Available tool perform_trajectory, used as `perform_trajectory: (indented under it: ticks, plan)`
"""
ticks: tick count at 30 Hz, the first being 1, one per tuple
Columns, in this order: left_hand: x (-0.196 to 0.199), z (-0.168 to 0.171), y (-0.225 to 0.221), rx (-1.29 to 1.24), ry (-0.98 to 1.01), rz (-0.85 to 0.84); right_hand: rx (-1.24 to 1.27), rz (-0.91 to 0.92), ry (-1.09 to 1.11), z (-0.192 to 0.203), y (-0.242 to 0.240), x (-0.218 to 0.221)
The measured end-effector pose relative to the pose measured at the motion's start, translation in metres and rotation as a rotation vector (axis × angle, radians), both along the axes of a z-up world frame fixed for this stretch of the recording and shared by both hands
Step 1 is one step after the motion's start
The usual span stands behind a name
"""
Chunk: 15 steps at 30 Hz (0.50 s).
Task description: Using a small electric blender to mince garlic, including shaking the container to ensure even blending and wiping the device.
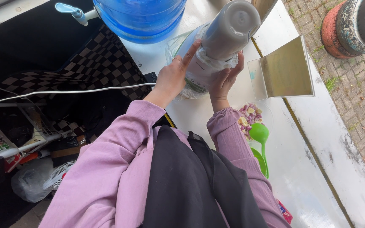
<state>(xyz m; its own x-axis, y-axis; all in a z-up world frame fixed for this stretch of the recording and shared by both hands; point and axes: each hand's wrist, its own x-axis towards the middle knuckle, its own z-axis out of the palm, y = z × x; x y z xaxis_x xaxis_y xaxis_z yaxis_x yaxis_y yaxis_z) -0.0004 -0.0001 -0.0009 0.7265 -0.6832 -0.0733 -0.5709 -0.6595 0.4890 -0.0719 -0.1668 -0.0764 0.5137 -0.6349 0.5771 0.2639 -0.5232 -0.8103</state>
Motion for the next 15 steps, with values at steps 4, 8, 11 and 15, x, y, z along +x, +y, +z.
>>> perform_trajectory:
  ticks: [4, 8, 11, 15]
  plan:
    - [-0.0003, 0.0009, 0.0011, -0.012, -0.014, -0.014, -0.013, -0.002, -0.011, -0.0003, 0.0004, 0.0006]
    - [0.0001, 0.0010, 0.0009, -0.002, -0.003, -0.012, 0.002, 0.011, -0.007, 0.0005, 0.0002, 0.0002]
    - [-0.0003, 0.0005, 0.0008, 0.005, -0.016, -0.013, -0.007, 0.009, 0.004, 0.0006, -0.0002, -0.0007]
    - [0.0000, -0.0022, 0.0006, 0.001, -0.023, -0.013, -0.006, 0.007, 0.006, -0.0030, -0.0021, -0.0009]
